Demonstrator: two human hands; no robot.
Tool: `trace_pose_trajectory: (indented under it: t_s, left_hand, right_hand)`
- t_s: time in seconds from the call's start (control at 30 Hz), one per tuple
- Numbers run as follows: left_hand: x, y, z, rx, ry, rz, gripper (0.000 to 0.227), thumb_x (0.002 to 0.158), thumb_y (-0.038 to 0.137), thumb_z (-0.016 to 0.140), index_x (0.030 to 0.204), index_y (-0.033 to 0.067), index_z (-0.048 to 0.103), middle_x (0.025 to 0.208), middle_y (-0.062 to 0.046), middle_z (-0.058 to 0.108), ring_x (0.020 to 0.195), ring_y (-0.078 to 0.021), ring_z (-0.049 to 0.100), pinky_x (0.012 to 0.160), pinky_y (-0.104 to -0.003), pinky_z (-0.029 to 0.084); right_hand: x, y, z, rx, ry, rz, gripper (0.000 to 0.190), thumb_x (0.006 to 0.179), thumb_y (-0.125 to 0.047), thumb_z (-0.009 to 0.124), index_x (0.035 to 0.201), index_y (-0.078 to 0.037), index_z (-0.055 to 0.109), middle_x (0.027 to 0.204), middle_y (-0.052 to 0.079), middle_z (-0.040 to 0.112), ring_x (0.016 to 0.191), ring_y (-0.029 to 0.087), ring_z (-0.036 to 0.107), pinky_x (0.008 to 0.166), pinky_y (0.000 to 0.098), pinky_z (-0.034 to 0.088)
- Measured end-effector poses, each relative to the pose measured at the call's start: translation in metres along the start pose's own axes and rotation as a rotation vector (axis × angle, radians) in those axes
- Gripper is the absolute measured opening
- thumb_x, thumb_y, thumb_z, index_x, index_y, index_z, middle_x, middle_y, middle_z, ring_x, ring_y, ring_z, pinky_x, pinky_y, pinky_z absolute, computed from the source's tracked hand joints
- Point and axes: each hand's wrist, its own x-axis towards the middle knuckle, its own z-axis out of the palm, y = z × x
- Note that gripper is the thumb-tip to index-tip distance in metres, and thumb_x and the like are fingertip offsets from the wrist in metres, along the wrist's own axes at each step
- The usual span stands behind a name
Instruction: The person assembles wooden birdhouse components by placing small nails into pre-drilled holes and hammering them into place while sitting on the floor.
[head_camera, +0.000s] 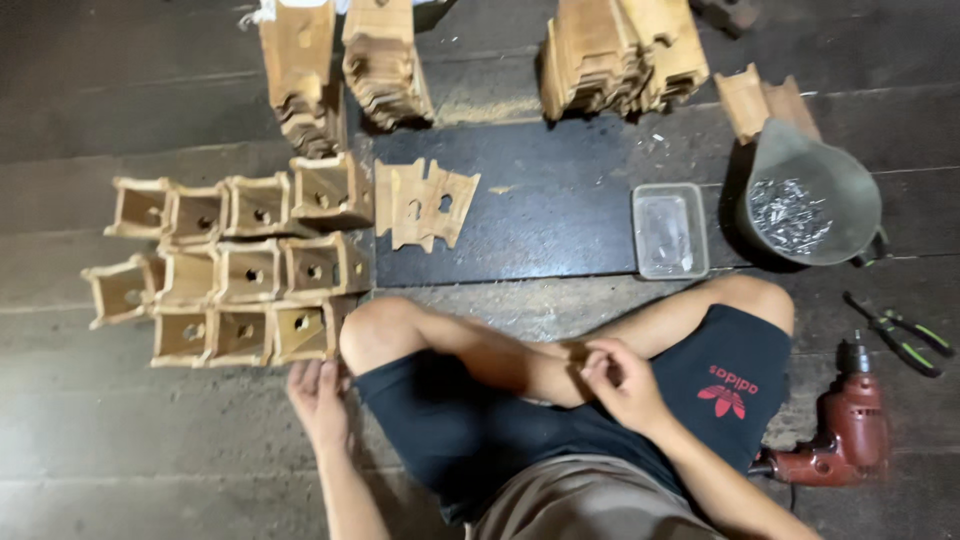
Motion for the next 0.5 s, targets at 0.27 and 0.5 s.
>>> trace_pose_trajectory:
  t_s: [0.27,0.5]
  left_hand:
    - [-0.038,0.039,0.035,0.762,0.197,0.570,0.048,0.102,0.020,0.067,0.139,-0.0091,0.054,0.150,-0.038,0.032,0.140,-0.0554,0.035,0.111,-0.058,0.040]
    - [-0.090,0.070,0.085,0.761,0.163,0.814,0.046,0.108,0.025,0.051,0.133,-0.0127,0.058,0.148,-0.039,0.049,0.137,-0.0567,0.048,0.116,-0.060,0.038]
  right_hand:
    - [0.108,-0.031,-0.139,-0.353,0.391,-0.170,0.022,0.098,-0.009,0.070,0.119,-0.005,0.068,0.110,0.006,0.069,0.078,0.009,0.054,0.073,0.0230,0.043]
    - [0.273,-0.092,-0.183,-0.602,0.289,-0.244,0.039,0.093,-0.013,0.072,0.130,-0.003,0.064,0.104,0.010,0.065,0.082,0.022,0.058,0.075,0.0378,0.048]
